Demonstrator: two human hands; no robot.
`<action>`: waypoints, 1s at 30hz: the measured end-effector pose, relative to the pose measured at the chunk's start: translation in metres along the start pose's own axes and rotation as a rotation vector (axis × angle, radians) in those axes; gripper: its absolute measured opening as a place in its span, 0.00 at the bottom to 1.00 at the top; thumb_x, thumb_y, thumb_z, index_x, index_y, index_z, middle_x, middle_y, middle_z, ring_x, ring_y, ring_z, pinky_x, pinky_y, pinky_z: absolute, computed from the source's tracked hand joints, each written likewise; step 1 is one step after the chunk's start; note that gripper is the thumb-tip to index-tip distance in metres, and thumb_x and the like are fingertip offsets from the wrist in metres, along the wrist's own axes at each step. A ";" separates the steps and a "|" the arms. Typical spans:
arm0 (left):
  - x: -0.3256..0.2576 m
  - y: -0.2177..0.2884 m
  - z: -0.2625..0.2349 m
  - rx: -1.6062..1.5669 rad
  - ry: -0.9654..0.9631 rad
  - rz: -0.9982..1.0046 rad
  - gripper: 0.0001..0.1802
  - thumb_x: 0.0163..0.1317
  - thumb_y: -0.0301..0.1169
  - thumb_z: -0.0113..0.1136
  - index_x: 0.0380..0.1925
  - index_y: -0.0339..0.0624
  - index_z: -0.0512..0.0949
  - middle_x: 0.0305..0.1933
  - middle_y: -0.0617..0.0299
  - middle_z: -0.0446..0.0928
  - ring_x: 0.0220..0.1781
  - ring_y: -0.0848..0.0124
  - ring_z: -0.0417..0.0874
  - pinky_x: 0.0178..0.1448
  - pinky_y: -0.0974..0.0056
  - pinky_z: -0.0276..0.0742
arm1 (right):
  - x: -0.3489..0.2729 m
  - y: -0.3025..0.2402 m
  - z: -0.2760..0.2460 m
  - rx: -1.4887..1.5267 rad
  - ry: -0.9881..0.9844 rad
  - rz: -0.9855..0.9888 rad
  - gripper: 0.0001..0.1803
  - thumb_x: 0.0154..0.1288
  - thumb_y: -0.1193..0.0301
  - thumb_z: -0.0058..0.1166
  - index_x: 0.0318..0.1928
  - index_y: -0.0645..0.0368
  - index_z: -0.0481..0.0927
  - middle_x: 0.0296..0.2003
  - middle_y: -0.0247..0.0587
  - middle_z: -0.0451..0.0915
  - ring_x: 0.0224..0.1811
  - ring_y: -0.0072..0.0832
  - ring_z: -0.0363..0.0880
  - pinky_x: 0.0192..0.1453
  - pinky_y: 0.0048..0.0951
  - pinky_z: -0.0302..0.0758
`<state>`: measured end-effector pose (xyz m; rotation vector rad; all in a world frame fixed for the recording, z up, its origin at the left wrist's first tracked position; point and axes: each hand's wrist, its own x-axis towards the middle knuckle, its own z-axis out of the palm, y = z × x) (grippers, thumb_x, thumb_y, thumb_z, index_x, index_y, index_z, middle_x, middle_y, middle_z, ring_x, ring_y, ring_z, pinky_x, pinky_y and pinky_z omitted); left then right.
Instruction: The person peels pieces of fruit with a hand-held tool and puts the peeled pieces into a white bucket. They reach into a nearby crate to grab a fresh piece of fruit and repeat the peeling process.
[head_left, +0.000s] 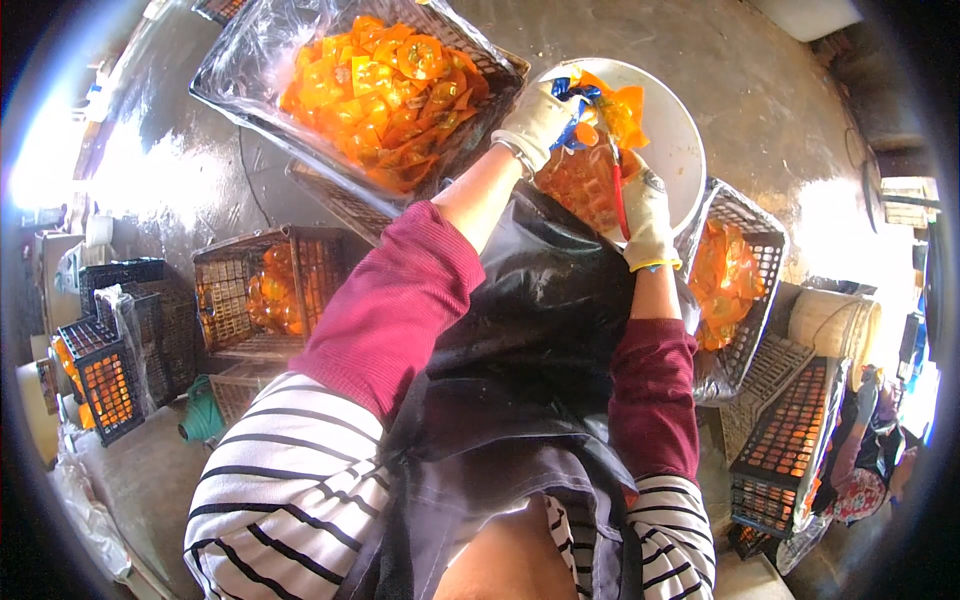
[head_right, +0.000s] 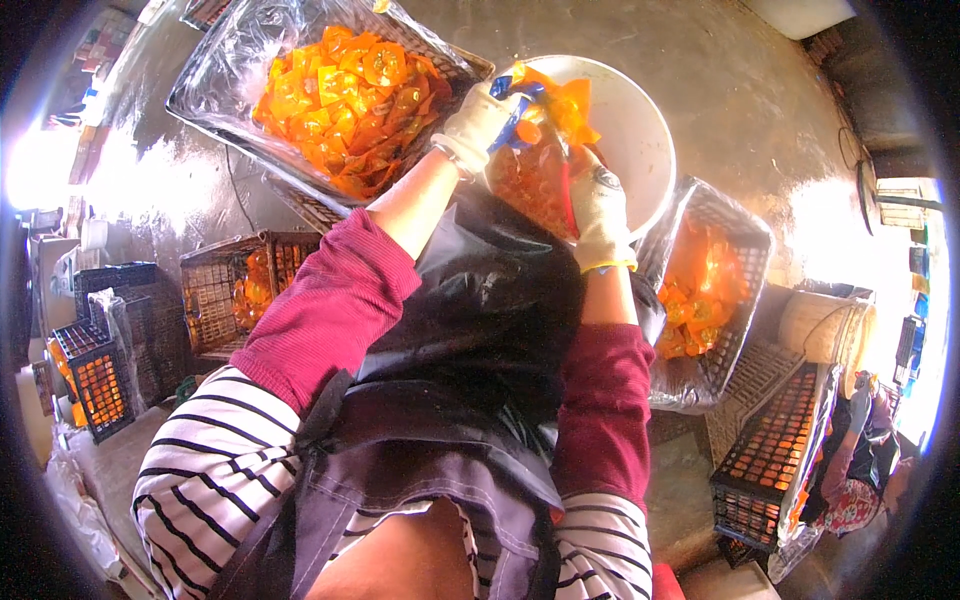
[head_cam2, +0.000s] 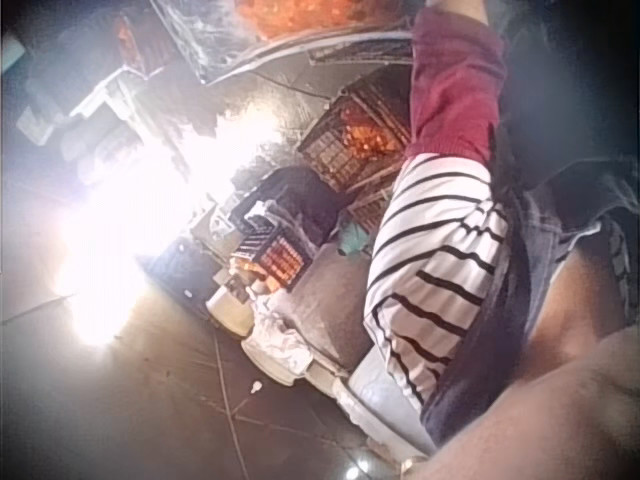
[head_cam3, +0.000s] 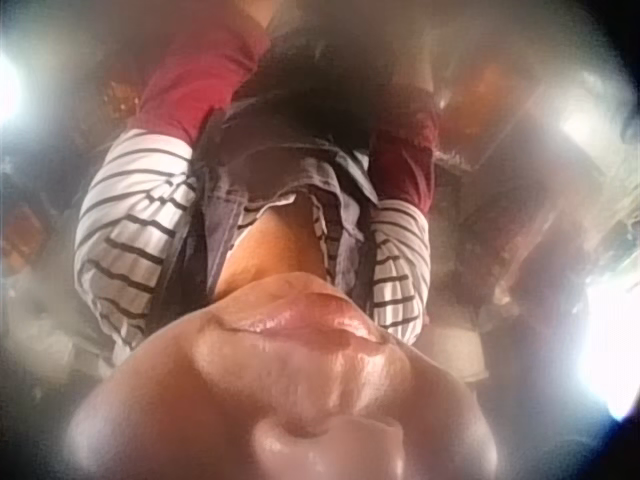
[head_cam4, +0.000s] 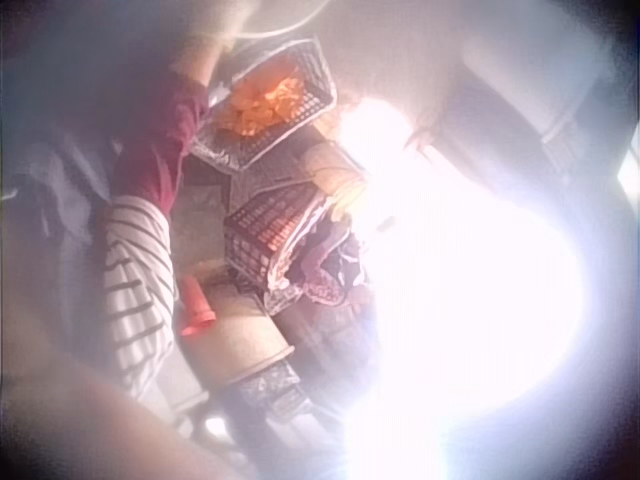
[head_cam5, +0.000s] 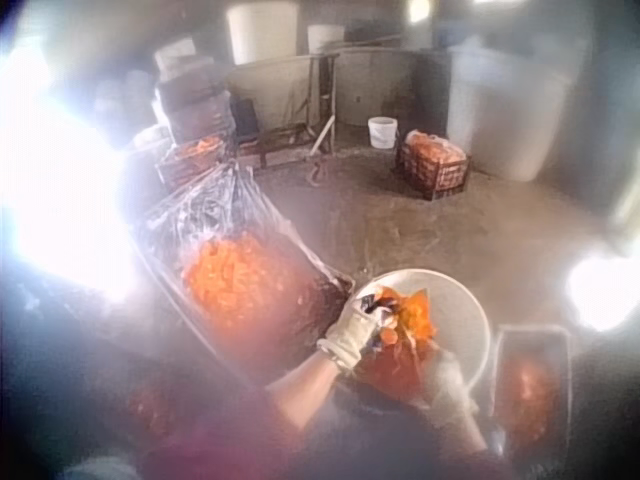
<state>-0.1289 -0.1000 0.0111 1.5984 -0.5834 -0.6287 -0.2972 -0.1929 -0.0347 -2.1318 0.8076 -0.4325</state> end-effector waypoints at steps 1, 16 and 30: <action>0.003 -0.005 0.000 0.079 -0.008 0.070 0.13 0.64 0.31 0.57 0.47 0.40 0.79 0.41 0.59 0.82 0.43 0.74 0.81 0.48 0.72 0.78 | -0.002 -0.007 -0.005 -0.031 0.027 0.003 0.18 0.66 0.55 0.50 0.48 0.51 0.79 0.36 0.49 0.82 0.40 0.46 0.80 0.45 0.39 0.75; -0.027 -0.039 -0.228 0.065 0.415 -0.101 0.15 0.61 0.46 0.59 0.35 0.48 0.82 0.25 0.65 0.79 0.25 0.76 0.76 0.32 0.67 0.71 | -0.029 -0.038 -0.083 1.590 0.341 0.001 0.34 0.62 0.45 0.51 0.58 0.58 0.70 0.51 0.47 0.77 0.46 0.33 0.76 0.49 0.30 0.72; 0.061 -0.098 -0.153 1.392 -0.088 -0.310 0.35 0.59 0.48 0.60 0.65 0.53 0.63 0.62 0.52 0.70 0.59 0.56 0.75 0.59 0.57 0.74 | -0.002 -0.032 -0.057 1.543 0.006 0.169 0.28 0.69 0.55 0.45 0.60 0.65 0.69 0.60 0.46 0.71 0.62 0.33 0.70 0.70 0.37 0.63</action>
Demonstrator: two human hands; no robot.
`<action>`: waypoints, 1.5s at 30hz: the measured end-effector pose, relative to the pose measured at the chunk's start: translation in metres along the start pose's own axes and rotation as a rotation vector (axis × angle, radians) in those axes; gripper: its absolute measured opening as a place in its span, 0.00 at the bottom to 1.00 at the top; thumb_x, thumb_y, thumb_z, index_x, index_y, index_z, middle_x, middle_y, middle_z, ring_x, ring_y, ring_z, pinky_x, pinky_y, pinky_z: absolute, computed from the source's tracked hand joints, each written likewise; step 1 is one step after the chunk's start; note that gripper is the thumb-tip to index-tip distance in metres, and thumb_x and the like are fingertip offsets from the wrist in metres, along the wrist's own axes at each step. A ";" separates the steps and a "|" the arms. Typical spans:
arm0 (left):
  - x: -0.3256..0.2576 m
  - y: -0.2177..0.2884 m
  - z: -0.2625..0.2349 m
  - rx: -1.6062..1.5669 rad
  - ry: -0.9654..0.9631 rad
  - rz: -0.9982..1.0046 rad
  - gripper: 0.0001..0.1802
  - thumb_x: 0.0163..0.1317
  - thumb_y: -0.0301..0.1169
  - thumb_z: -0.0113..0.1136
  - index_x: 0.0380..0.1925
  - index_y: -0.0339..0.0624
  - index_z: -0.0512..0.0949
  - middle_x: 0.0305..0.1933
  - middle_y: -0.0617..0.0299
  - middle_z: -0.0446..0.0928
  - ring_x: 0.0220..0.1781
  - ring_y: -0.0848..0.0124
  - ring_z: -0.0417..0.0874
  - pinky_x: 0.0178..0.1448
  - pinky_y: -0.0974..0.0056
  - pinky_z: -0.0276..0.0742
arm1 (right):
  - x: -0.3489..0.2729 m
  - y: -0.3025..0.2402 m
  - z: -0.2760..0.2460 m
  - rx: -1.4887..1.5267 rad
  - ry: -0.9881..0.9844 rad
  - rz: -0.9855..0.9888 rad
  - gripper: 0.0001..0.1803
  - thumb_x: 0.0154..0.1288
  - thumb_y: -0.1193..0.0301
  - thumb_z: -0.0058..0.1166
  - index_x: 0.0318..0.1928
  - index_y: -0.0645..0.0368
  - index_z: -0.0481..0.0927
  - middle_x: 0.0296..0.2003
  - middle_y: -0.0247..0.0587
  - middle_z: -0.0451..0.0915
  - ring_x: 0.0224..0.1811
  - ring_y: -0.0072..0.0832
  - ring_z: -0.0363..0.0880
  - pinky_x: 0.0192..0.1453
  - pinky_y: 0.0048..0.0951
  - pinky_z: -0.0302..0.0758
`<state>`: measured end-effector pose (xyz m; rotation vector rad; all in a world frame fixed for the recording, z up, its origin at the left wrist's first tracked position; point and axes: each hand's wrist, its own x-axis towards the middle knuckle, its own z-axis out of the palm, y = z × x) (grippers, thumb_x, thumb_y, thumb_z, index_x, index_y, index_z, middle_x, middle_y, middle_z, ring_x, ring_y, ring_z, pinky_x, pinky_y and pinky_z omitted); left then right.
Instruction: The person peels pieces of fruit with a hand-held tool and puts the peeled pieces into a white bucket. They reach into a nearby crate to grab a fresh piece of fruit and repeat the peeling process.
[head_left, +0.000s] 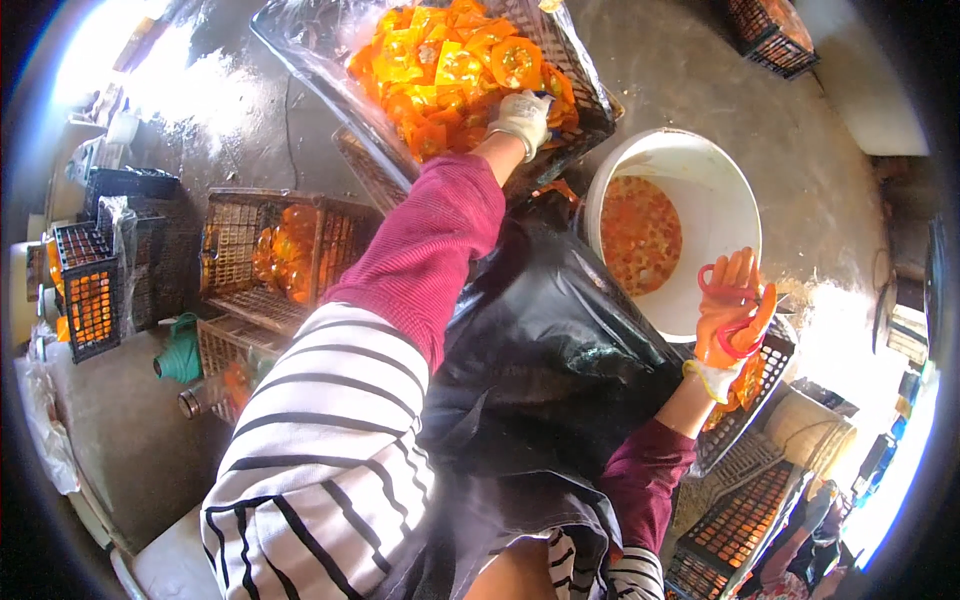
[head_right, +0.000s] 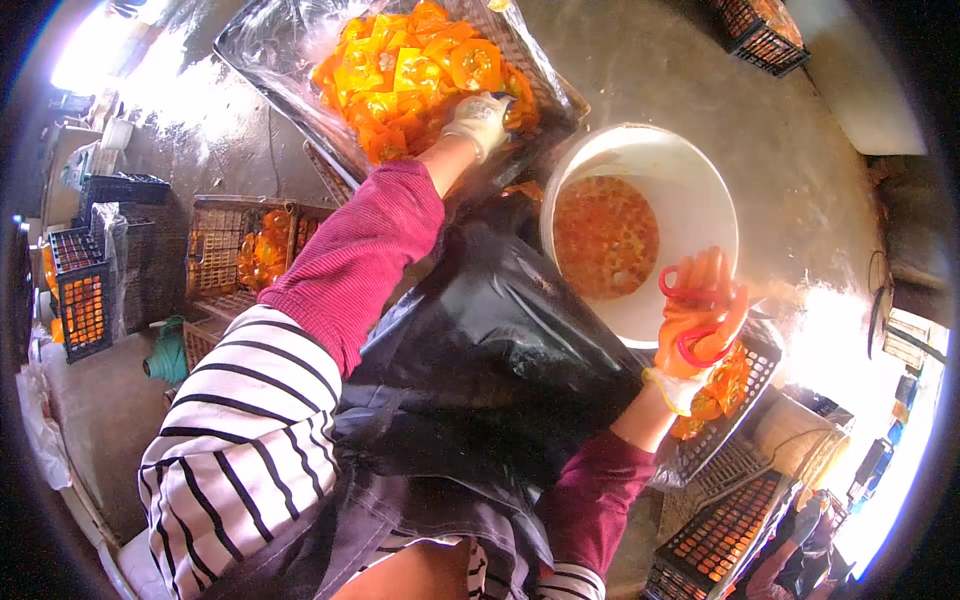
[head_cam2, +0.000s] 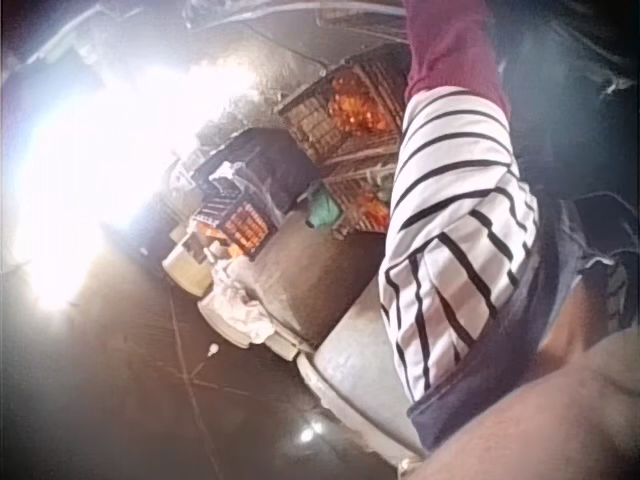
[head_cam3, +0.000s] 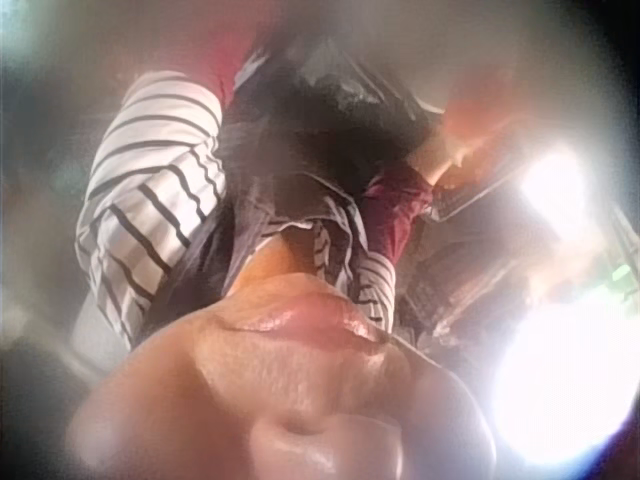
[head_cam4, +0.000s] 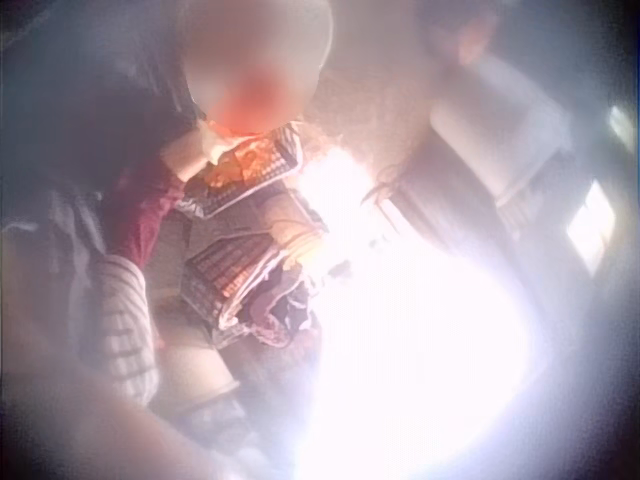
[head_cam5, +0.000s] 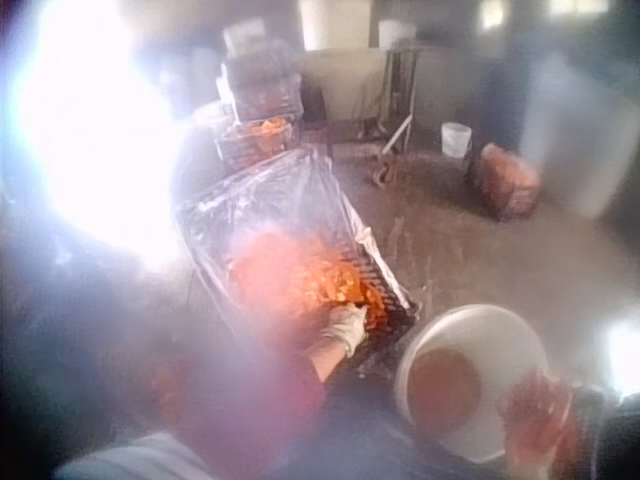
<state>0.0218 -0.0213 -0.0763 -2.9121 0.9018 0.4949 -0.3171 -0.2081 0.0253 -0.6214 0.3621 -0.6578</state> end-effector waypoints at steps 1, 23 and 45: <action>0.001 -0.001 -0.004 0.008 -0.002 0.003 0.35 0.59 0.48 0.60 0.65 0.53 0.63 0.62 0.52 0.70 0.59 0.56 0.75 0.59 0.57 0.74 | 0.002 0.000 0.003 -0.015 0.061 -0.012 0.29 0.69 0.55 0.45 0.61 0.65 0.68 0.61 0.46 0.70 0.62 0.34 0.70 0.70 0.38 0.63; -0.048 -0.020 -0.005 -2.660 -0.138 0.019 0.18 0.65 0.41 0.58 0.47 0.39 0.75 0.47 0.55 0.78 0.47 0.62 0.81 0.54 0.60 0.78 | -0.012 0.022 0.033 -0.385 0.189 0.101 0.26 0.69 0.52 0.45 0.54 0.62 0.73 0.49 0.51 0.78 0.42 0.32 0.79 0.49 0.31 0.75; -0.086 0.166 -0.039 -1.593 0.208 0.244 0.32 0.67 0.54 0.45 0.49 0.34 0.75 0.43 0.50 0.80 0.43 0.64 0.78 0.51 0.63 0.71 | -0.010 0.075 -0.001 -0.592 0.050 0.374 0.14 0.68 0.65 0.52 0.51 0.56 0.75 0.35 0.40 0.81 0.29 0.25 0.78 0.32 0.25 0.75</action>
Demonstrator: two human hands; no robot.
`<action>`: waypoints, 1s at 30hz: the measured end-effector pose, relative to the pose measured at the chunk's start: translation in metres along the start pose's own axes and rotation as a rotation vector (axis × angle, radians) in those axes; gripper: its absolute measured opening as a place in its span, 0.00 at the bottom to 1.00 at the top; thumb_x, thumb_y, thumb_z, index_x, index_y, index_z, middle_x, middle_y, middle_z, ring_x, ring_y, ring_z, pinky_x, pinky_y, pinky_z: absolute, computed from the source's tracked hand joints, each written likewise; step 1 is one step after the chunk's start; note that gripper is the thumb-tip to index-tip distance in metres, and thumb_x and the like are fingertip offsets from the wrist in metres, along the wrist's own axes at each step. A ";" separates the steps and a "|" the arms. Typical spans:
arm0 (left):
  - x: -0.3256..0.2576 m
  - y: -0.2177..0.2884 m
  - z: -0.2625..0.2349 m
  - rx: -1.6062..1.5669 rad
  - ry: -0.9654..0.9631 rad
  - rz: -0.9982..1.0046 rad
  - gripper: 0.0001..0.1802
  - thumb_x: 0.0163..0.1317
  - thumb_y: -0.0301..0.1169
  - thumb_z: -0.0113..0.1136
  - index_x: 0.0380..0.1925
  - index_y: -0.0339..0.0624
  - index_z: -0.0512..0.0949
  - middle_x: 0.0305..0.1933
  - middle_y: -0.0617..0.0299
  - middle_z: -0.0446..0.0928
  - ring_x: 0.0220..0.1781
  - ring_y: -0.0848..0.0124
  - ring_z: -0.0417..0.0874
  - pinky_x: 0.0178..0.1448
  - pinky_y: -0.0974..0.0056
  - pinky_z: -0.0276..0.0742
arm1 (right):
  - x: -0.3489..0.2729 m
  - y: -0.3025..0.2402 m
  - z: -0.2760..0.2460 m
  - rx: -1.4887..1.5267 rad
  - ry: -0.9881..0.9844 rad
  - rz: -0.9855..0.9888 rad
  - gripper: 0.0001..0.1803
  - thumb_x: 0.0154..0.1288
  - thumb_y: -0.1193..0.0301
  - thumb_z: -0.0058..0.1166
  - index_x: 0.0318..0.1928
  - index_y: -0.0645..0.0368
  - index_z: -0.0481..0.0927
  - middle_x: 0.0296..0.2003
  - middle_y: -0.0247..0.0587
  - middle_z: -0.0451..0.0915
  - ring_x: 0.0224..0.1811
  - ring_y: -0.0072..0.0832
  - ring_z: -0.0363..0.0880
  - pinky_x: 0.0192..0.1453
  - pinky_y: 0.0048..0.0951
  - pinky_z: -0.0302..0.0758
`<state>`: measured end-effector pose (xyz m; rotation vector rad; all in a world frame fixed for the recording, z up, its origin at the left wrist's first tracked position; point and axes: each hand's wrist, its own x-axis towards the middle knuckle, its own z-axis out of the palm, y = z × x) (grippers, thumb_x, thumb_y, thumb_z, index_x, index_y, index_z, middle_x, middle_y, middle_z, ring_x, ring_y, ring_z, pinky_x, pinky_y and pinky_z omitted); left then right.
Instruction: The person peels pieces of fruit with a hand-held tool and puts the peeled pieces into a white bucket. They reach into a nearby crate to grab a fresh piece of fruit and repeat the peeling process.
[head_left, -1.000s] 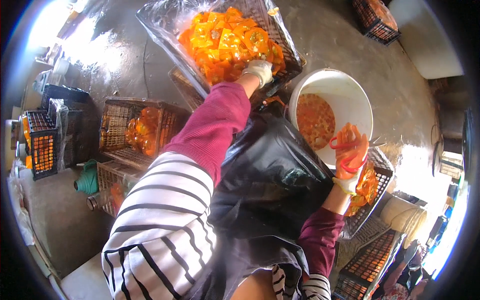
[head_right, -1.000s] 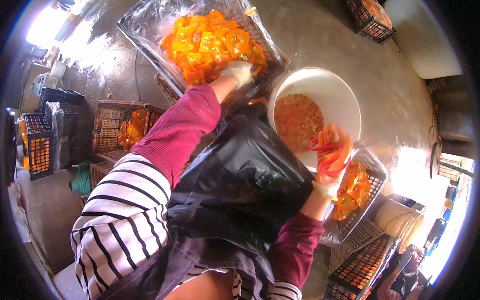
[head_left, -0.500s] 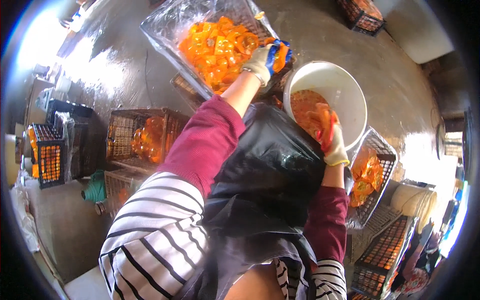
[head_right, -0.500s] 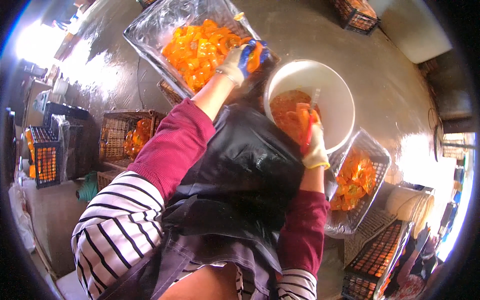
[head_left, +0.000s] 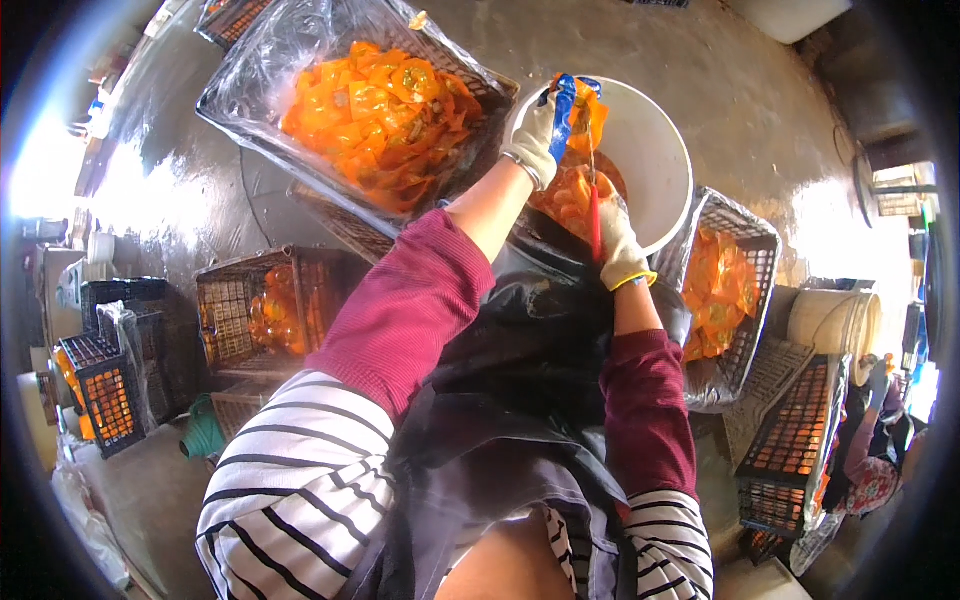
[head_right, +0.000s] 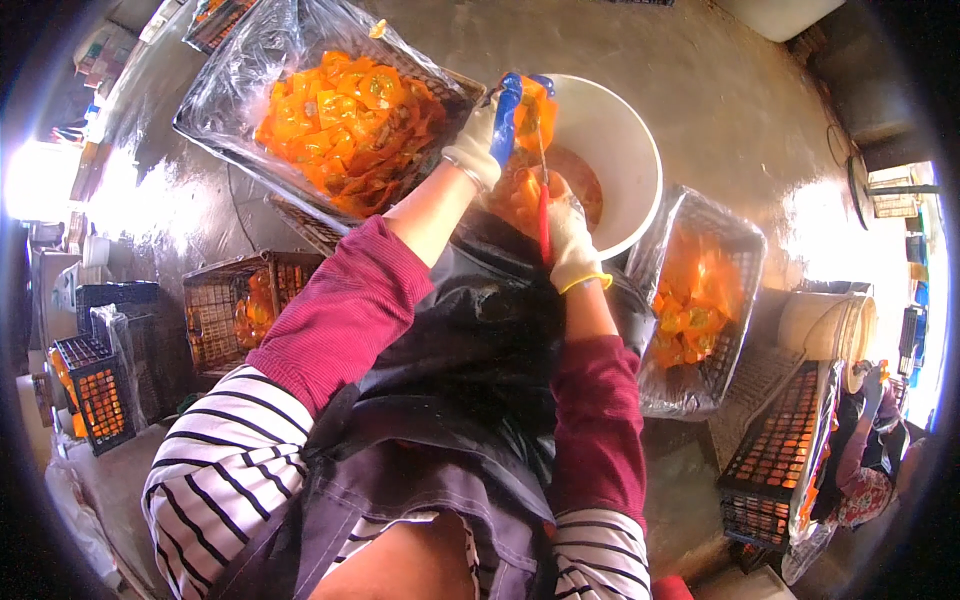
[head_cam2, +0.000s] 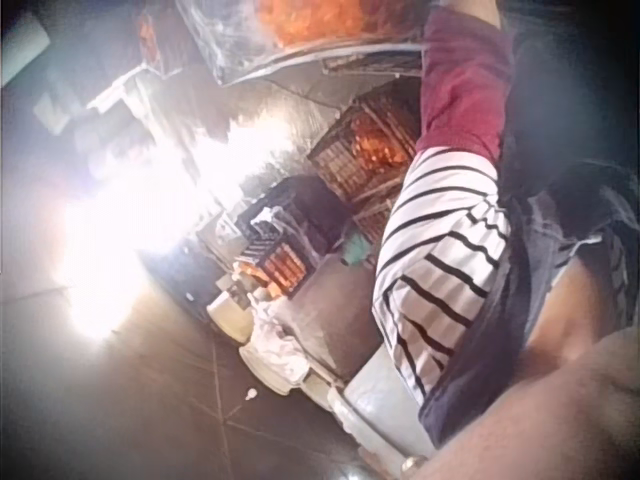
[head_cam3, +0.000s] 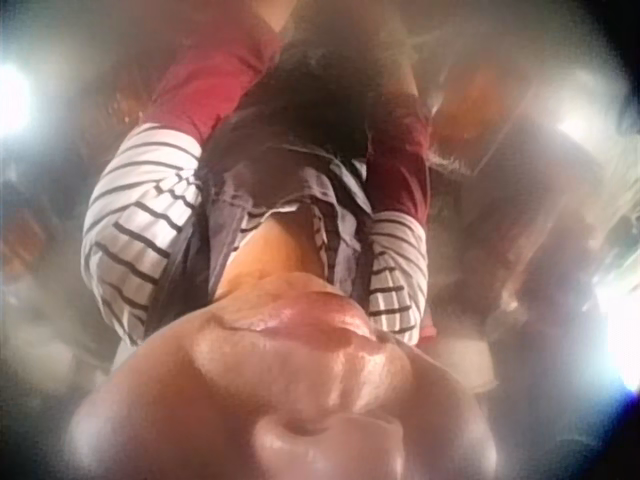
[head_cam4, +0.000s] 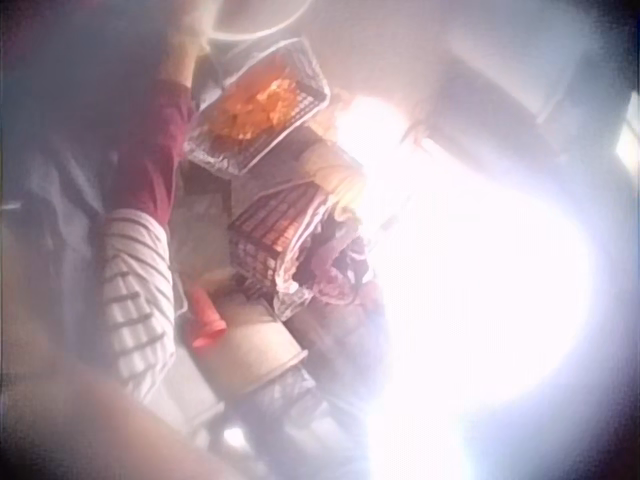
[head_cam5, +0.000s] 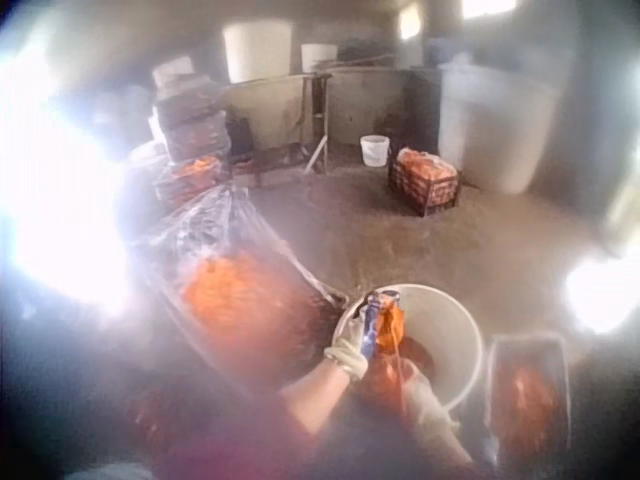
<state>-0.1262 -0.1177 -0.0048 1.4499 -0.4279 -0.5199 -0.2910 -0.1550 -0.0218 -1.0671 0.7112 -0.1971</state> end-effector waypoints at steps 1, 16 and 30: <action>-0.001 0.005 0.000 0.036 -0.017 -0.014 0.32 0.67 0.55 0.45 0.48 0.34 0.76 0.44 0.51 0.80 0.42 0.65 0.77 0.51 0.63 0.71 | -0.003 -0.005 -0.001 0.003 0.011 0.003 0.14 0.68 0.65 0.52 0.51 0.56 0.75 0.35 0.40 0.81 0.29 0.25 0.78 0.32 0.25 0.75; -0.019 0.039 -0.001 -0.409 -0.244 -0.294 0.20 0.65 0.39 0.57 0.52 0.39 0.76 0.48 0.60 0.79 0.51 0.72 0.78 0.55 0.71 0.73 | -0.027 -0.034 0.011 -0.408 0.233 -0.086 0.15 0.67 0.60 0.55 0.45 0.57 0.76 0.27 0.39 0.82 0.27 0.23 0.78 0.33 0.26 0.74; -0.003 0.004 -0.004 0.613 -0.206 -0.047 0.23 0.61 0.43 0.59 0.48 0.34 0.77 0.44 0.44 0.80 0.48 0.54 0.82 0.55 0.61 0.75 | 0.000 -0.013 -0.010 -0.379 0.175 -0.100 0.17 0.67 0.62 0.55 0.51 0.58 0.74 0.33 0.38 0.81 0.29 0.23 0.79 0.30 0.20 0.74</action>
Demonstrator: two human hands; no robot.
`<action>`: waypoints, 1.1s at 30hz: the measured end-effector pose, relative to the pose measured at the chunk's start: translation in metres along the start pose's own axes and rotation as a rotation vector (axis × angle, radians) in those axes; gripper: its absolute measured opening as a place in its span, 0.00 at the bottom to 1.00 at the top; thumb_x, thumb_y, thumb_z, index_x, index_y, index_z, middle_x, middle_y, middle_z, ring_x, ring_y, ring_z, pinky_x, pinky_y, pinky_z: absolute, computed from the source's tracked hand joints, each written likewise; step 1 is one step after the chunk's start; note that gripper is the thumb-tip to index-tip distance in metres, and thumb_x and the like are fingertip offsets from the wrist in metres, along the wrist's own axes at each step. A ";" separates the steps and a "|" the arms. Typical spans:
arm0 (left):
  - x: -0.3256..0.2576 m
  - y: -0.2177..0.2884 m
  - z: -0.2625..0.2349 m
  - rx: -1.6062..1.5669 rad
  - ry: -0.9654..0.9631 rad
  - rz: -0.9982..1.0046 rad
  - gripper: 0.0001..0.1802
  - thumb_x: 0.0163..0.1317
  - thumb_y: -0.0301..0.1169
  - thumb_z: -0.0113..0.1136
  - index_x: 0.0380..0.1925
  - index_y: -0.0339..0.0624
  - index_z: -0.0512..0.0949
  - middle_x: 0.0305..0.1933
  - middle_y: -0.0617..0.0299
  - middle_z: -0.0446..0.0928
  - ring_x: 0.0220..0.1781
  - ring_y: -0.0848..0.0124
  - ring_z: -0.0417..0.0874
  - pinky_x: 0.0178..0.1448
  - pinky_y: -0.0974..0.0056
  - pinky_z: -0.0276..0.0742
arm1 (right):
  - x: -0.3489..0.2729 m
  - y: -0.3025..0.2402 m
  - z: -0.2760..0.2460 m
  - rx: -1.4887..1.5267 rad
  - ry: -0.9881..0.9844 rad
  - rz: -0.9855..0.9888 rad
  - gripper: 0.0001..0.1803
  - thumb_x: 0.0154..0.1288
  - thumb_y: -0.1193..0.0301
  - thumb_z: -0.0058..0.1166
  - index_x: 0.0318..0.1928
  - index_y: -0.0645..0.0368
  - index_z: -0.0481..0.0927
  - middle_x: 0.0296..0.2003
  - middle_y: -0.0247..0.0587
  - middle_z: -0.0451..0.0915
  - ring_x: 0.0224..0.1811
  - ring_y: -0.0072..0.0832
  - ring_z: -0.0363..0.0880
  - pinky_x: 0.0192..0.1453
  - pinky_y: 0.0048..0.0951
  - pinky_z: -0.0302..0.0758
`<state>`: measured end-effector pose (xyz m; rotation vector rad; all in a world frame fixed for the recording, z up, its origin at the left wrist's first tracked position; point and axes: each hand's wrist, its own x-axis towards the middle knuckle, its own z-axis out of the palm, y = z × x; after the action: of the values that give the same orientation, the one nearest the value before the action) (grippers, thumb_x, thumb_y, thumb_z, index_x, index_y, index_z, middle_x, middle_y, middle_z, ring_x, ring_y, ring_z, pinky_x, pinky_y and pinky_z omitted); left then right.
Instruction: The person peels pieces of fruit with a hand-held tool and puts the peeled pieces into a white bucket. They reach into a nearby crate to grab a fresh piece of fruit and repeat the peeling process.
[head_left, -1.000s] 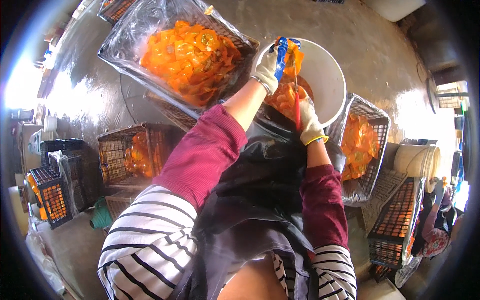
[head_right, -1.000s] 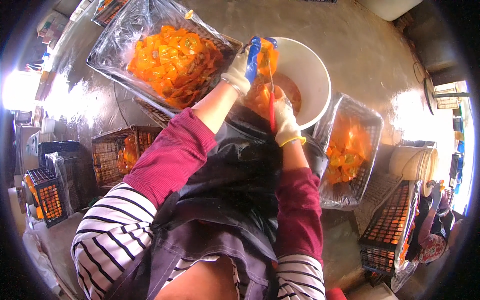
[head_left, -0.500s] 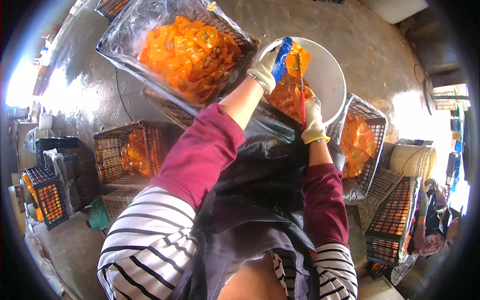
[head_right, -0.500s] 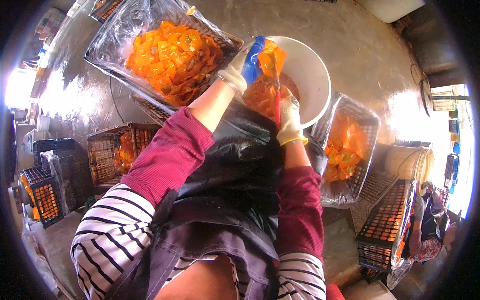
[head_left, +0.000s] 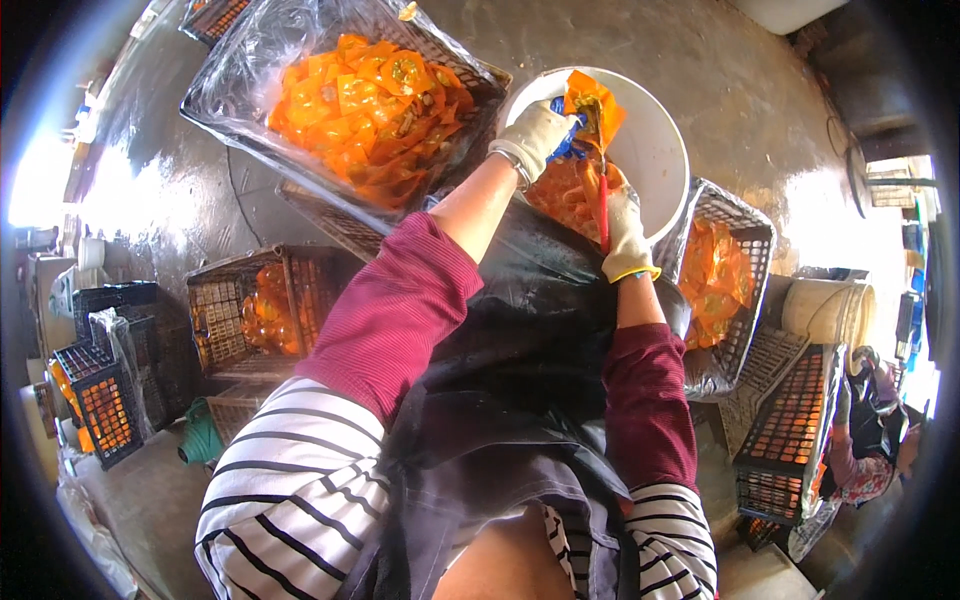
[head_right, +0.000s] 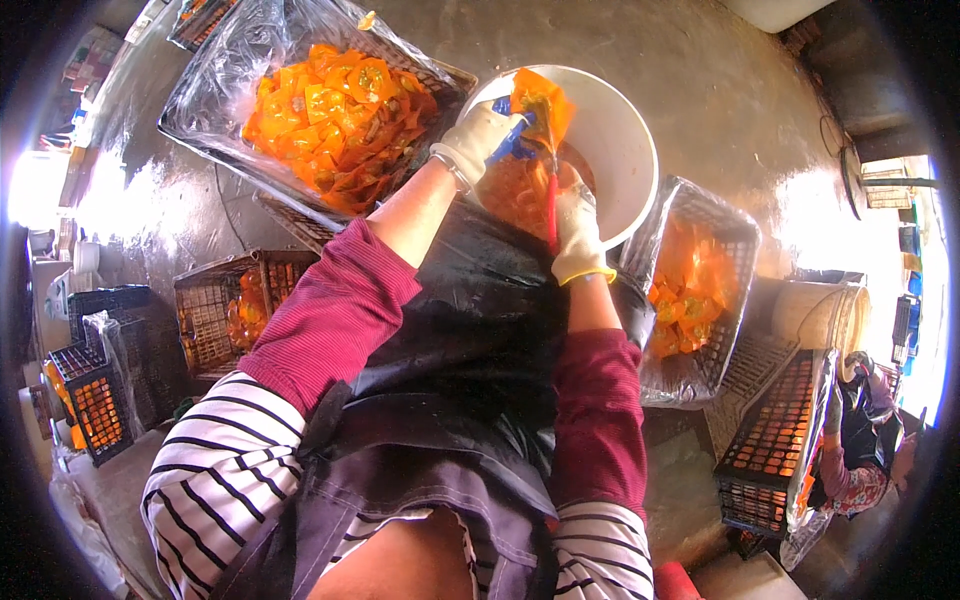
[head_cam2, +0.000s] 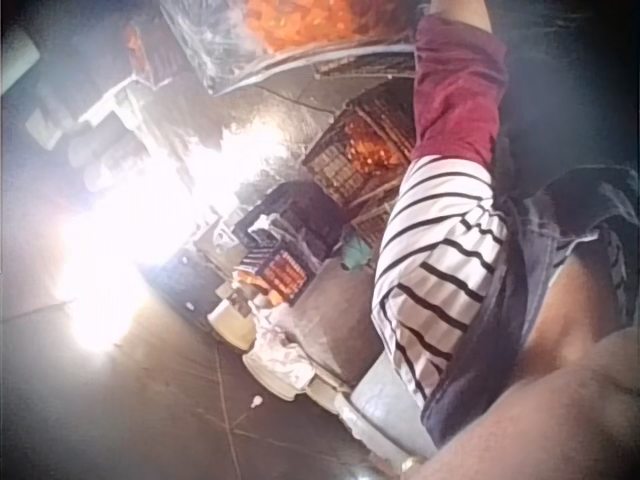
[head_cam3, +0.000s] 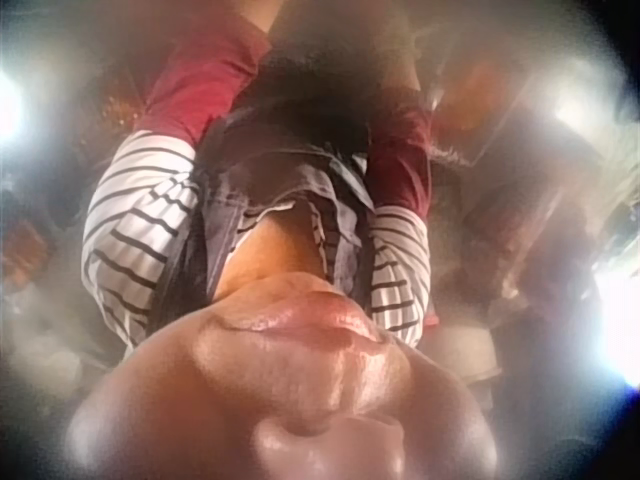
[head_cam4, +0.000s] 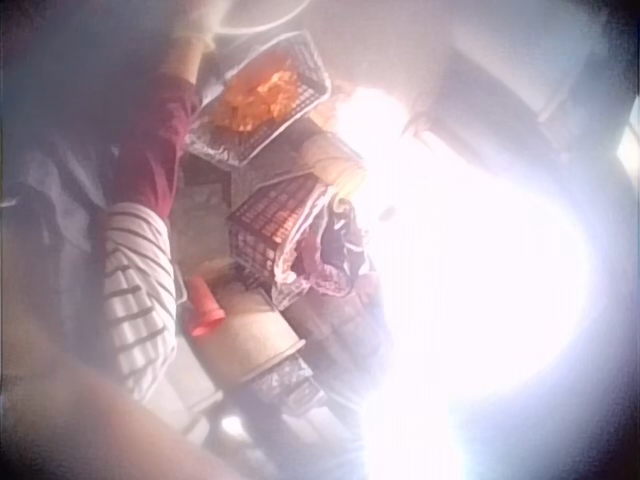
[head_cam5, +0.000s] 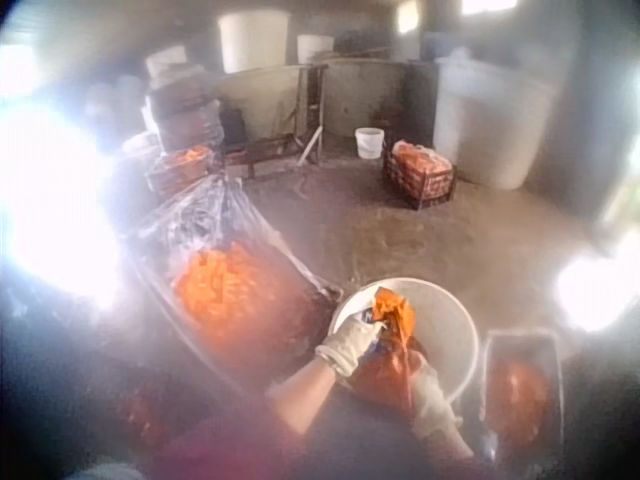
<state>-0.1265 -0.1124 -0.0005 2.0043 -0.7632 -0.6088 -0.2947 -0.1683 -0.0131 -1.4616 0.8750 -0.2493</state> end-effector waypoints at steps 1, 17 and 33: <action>0.003 -0.003 0.001 0.007 -0.004 0.016 0.23 0.60 0.43 0.60 0.46 0.34 0.78 0.43 0.44 0.81 0.47 0.55 0.82 0.54 0.60 0.75 | -0.001 -0.002 -0.001 0.000 0.001 0.000 0.17 0.67 0.62 0.55 0.51 0.58 0.74 0.33 0.38 0.81 0.29 0.23 0.79 0.30 0.20 0.74; -0.010 0.130 0.122 -0.070 -0.546 0.139 0.16 0.67 0.35 0.50 0.39 0.30 0.77 0.32 0.50 0.83 0.32 0.65 0.86 0.37 0.65 0.80 | -0.096 -0.025 -0.139 0.119 0.251 0.041 0.22 0.65 0.56 0.54 0.49 0.60 0.76 0.28 0.39 0.82 0.22 0.19 0.74 0.25 0.19 0.68; -0.058 0.113 0.345 -0.203 -0.787 -0.294 0.19 0.65 0.40 0.50 0.35 0.33 0.80 0.32 0.50 0.82 0.32 0.63 0.84 0.31 0.61 0.78 | -0.157 0.120 -0.230 0.797 0.408 0.180 0.16 0.67 0.62 0.54 0.53 0.51 0.74 0.41 0.31 0.78 0.36 0.19 0.76 0.37 0.22 0.73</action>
<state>-0.4281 -0.3121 -0.0652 1.6753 -0.8068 -1.6330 -0.5915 -0.2242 -0.0385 -0.5906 1.0598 -0.6889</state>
